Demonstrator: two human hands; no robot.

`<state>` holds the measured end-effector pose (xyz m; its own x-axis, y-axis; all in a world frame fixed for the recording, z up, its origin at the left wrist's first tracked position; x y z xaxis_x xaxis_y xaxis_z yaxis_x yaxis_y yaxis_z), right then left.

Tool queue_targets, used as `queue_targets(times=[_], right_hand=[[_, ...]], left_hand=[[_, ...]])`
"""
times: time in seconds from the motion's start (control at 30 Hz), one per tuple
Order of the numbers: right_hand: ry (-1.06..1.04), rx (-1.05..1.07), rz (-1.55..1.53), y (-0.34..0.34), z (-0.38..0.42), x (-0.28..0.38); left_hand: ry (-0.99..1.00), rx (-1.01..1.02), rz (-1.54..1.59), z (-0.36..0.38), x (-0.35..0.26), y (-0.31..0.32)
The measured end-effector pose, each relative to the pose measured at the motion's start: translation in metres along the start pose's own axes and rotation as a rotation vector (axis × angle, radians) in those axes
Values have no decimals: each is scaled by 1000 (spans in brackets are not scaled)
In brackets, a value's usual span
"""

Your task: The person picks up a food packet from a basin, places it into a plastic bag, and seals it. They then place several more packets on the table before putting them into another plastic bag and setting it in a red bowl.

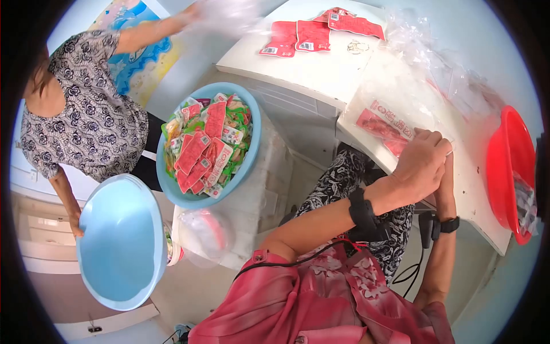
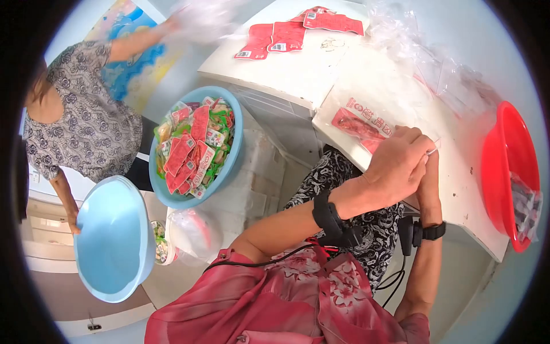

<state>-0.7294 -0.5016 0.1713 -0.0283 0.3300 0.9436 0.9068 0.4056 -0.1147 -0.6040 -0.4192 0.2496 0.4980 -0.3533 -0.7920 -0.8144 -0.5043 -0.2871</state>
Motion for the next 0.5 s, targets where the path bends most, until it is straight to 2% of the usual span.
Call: queue_targets(times=[0.1, 0.2, 0.3, 0.33, 0.4, 0.5], right_hand=[[-201, 145, 176, 9, -4, 27], [-171, 210, 85, 14, -6, 35], [-33, 118, 24, 4, -1, 9], [-39, 111, 85, 2, -3, 6], [-191, 72, 303, 17, -6, 34], [-138, 165, -69, 26, -18, 35]], left_hand=[[-9, 3, -2, -3, -3, -3], [-5, -14, 26, -4, 3, -3], [17, -13, 48, -4, 7, 0], [25, -13, 64, -5, 10, 1], [-10, 50, 83, -7, 13, 0], [-114, 130, 107, -9, 15, -2]])
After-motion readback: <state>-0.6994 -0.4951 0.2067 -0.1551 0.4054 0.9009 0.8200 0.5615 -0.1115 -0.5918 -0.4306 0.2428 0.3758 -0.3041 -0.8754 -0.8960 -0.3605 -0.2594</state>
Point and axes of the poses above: each hand's wrist, its own z-axis away from the middle knuckle, its own y-axis out of the palm, x = y × z, the point moved 2 cm from there along -z, towards the middle knuckle, and after that the axes turned 13 degrees about -y, right-handed, at the moved point
